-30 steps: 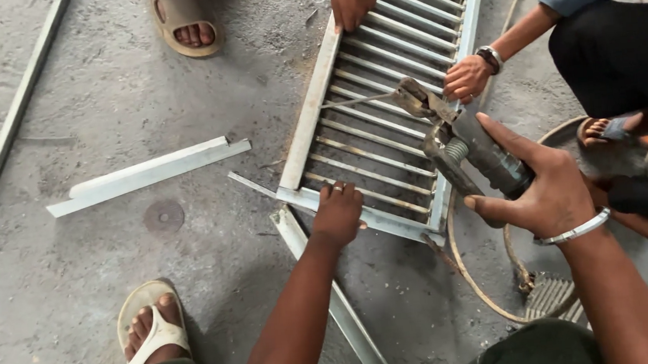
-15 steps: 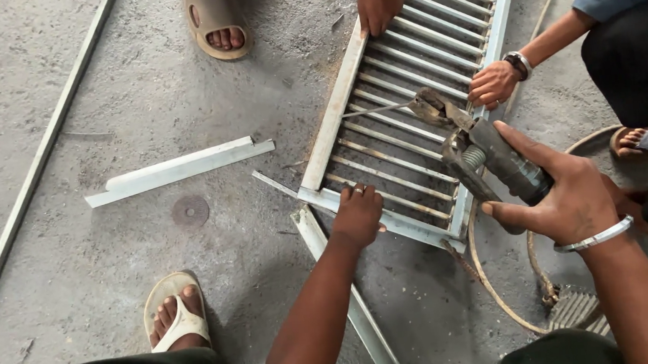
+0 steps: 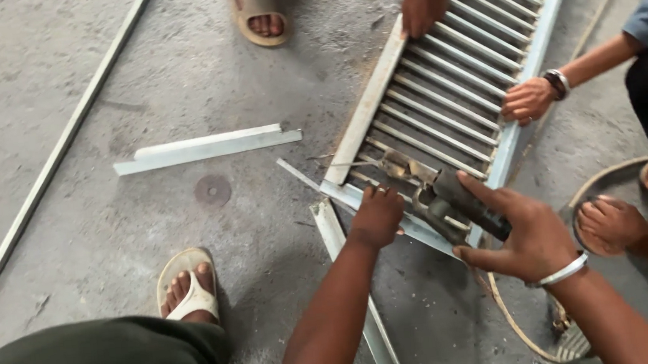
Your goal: The person holds a metal frame and a metal strip together while another person uses a welding tool to join them. They reposition the pieces and apply the welding tool to different points along the joint to secure the metal together.
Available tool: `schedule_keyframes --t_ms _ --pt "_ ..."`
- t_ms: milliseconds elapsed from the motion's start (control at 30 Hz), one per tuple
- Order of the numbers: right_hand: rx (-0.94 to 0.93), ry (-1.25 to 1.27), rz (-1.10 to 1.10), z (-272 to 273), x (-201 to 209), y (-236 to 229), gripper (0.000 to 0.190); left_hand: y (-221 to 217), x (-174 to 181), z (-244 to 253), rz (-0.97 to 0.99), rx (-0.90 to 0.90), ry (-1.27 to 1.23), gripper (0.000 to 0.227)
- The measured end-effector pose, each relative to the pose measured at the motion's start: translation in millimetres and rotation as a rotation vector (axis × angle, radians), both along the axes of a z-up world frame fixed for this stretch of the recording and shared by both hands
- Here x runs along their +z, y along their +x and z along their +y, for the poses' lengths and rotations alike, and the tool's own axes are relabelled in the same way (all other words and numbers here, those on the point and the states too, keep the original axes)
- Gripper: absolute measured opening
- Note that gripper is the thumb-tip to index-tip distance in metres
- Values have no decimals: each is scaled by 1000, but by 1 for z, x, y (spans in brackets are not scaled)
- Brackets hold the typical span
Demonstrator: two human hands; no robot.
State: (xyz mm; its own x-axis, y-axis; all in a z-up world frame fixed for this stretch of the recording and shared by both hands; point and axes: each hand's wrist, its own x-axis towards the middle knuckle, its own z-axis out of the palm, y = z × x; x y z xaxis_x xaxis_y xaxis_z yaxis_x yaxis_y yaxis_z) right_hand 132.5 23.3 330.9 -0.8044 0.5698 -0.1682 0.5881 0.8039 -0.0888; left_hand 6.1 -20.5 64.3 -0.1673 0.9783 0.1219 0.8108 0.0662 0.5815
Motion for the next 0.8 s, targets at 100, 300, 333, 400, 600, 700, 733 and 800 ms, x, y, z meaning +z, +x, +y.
schedule_keyframes --t_ms 100,300,333,400,600,700,733,800 --pt "29 -14 11 -8 -6 -6 108 -1 1 0 0 -2 -16 53" --pt "62 -25 -22 -11 -20 -7 109 5 -15 8 -29 -3 -61 53" --pt "102 -21 20 -11 -23 -6 106 7 -20 10 -33 -8 -75 54" --pt "55 -20 -36 -15 -21 -12 108 7 -20 8 -13 -6 -77 56" --pt "11 9 -104 -15 -22 -13 110 3 -7 1 63 -22 -83 62" --pt "-32 20 -156 -16 -25 -14 113 4 -10 5 70 -29 -103 64" --pt "-81 30 -215 -16 -26 -15 114 5 -14 7 69 -30 -114 66" --pt "-14 54 -177 -16 -28 -11 114 7 -16 9 41 -36 -125 69"
